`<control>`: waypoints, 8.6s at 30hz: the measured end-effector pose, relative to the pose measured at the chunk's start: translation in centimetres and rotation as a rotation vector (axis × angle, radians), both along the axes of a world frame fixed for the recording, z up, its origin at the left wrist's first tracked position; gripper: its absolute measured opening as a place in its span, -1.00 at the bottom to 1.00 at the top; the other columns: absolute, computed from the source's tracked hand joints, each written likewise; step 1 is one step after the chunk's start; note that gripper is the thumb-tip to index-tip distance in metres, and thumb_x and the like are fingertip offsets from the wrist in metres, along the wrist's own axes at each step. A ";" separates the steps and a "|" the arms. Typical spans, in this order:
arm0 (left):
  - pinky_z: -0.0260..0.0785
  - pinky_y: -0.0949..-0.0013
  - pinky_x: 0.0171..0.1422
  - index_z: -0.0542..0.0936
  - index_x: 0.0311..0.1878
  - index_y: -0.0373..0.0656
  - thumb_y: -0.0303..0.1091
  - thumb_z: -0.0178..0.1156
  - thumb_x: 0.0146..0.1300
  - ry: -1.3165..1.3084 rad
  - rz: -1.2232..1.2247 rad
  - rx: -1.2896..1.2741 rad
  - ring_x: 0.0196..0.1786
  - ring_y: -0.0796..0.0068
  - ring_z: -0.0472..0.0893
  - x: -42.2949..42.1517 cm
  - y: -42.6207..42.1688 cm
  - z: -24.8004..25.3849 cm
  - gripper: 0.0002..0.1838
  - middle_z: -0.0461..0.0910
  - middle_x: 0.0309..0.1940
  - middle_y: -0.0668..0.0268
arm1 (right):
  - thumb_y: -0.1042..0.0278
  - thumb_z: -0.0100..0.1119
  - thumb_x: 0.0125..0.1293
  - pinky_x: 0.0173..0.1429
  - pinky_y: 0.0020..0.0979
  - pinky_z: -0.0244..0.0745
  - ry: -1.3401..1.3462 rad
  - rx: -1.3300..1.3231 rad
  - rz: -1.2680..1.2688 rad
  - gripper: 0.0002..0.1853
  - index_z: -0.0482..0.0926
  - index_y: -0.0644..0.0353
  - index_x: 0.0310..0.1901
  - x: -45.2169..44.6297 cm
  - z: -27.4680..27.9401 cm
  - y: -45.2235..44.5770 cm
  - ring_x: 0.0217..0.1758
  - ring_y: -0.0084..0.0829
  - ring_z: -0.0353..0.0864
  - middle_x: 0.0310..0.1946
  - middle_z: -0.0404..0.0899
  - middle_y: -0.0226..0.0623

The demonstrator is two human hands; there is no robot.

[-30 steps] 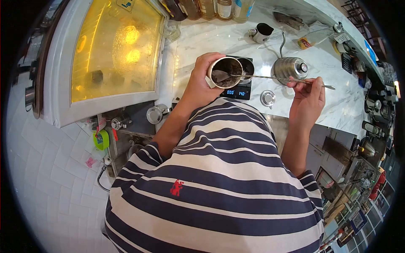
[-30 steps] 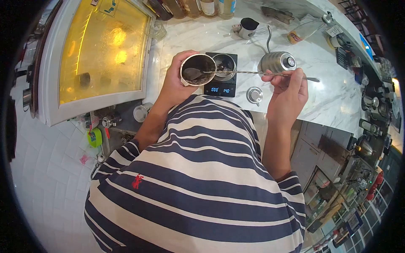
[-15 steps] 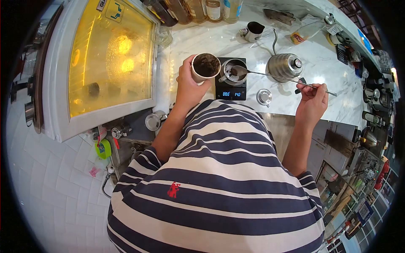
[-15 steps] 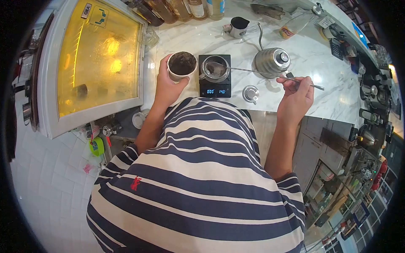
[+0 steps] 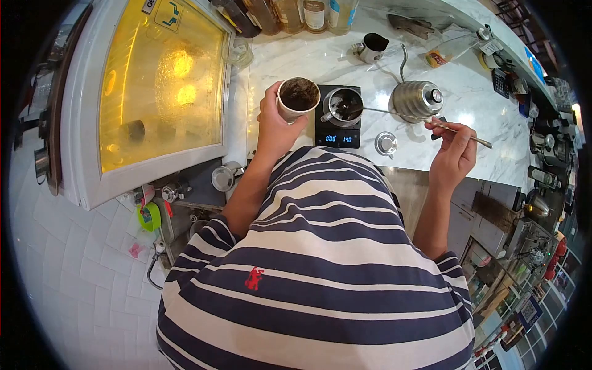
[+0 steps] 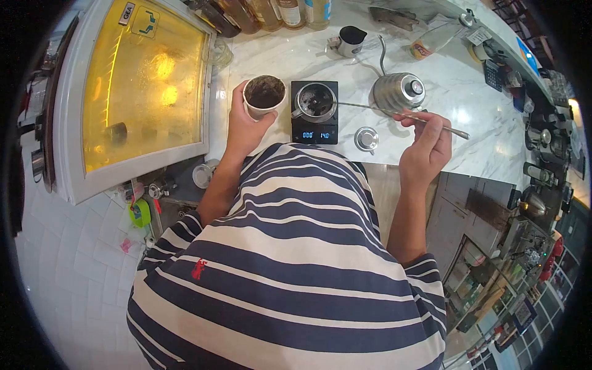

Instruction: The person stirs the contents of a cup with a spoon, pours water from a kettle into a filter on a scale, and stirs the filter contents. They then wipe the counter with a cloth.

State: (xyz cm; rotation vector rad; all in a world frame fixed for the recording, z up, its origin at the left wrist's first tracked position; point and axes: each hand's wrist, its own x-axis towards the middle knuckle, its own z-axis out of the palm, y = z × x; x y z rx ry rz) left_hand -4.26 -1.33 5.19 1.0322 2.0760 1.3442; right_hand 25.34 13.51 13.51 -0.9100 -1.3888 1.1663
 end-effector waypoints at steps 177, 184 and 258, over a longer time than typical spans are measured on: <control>-0.23 -0.38 0.70 0.60 0.37 0.10 -0.01 0.33 0.32 0.673 0.440 -0.413 0.68 0.09 0.21 8.1 -3.0 -15.5 -0.44 0.39 0.54 0.24 | 0.31 0.43 0.35 -0.41 -0.48 0.22 -0.788 0.036 0.073 -0.66 0.60 0.41 -0.46 10.1 7.4 1.4 -0.49 -0.71 0.31 -0.64 0.46 -0.52; -0.23 -0.37 0.71 0.59 0.38 0.11 0.01 0.32 0.32 0.679 0.441 -0.411 0.68 0.10 0.21 8.1 -3.1 -15.8 -0.43 0.40 0.54 0.25 | 0.29 0.42 0.34 -0.42 -0.49 0.16 -0.768 0.037 0.084 -0.64 0.55 0.38 -0.48 9.6 7.9 1.2 -0.49 -0.71 0.26 -0.64 0.38 -0.57; -0.24 -0.35 0.72 0.63 0.33 0.09 -0.01 0.36 0.27 0.644 0.461 -0.384 0.67 0.12 0.22 8.3 -3.0 -15.1 -0.43 0.41 0.54 0.27 | 0.31 0.43 0.32 -0.43 -0.49 0.12 -0.817 0.059 0.101 -0.61 0.49 0.38 -0.52 9.0 9.0 2.4 -0.48 -0.72 0.22 -0.64 0.33 -0.58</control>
